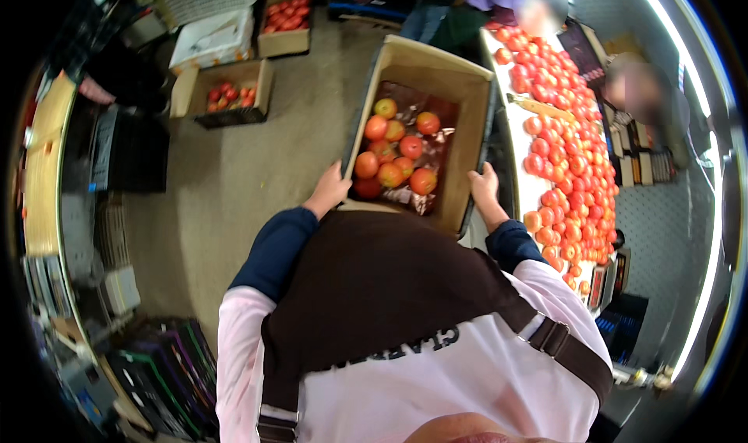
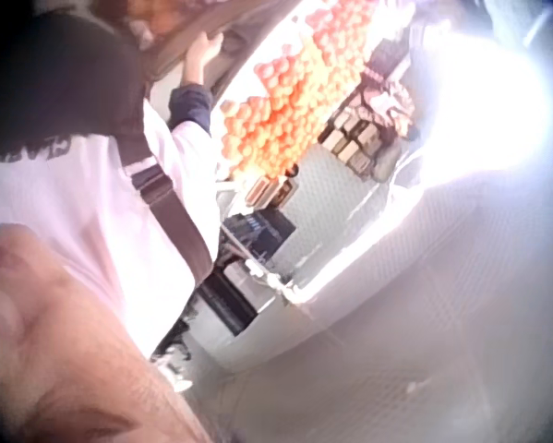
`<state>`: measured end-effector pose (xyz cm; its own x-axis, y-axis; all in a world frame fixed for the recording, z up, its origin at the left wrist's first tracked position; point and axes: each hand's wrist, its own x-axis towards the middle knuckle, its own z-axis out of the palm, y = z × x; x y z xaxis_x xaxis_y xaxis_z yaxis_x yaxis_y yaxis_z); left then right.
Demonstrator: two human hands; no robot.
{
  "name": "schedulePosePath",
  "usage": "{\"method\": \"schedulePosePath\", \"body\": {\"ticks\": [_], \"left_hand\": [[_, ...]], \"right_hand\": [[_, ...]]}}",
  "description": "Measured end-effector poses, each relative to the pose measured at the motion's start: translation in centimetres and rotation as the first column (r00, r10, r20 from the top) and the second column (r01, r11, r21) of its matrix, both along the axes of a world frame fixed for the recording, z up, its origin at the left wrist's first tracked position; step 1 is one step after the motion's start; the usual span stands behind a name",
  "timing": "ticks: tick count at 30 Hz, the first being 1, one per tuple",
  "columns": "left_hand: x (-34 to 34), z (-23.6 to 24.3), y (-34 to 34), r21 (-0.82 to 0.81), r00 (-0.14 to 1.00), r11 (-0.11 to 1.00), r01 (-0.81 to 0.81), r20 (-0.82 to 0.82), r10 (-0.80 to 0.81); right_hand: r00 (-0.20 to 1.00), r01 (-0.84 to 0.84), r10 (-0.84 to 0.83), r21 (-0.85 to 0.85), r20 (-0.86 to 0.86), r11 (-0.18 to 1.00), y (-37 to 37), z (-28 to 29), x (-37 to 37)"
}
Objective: The person picks tomatoes from a large pile on a table and places them into a cardboard box. They handle the tomatoes one by one, occasionally inspecting them before placing them in the box. The person also moves a crate and places it on the table.
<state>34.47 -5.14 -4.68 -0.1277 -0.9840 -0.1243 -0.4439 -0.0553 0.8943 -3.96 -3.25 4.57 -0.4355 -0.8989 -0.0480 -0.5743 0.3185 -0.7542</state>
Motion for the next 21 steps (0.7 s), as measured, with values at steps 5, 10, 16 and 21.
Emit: {"method": "schedulePosePath", "body": {"ticks": [5,10,16,21], "left_hand": [[4.2,2.5,-1.8,0.093,0.999,0.995,0.041,-0.034,-0.038],[9.0,2.3,-4.2,0.111,0.993,0.993,-0.039,-0.103,0.050],[15.4,2.8,-9.8,0.220,0.979,0.962,-0.164,-0.085,0.187],[18.7,3.2,-16.7,0.261,0.925,0.937,-0.231,-0.239,0.294]], "right_hand": [[0.999,0.005,-0.004,-0.010,0.051,1.000,-2.1,-1.3,2.8],[0.991,-0.097,0.099,0.031,-0.086,0.995,-8.6,-4.0,7.1],[0.975,-0.196,0.198,0.025,-0.100,0.980,-20.3,-6.3,14.6],[0.954,-0.295,0.297,0.065,-0.033,0.953,-32.7,-7.5,20.1]]}}
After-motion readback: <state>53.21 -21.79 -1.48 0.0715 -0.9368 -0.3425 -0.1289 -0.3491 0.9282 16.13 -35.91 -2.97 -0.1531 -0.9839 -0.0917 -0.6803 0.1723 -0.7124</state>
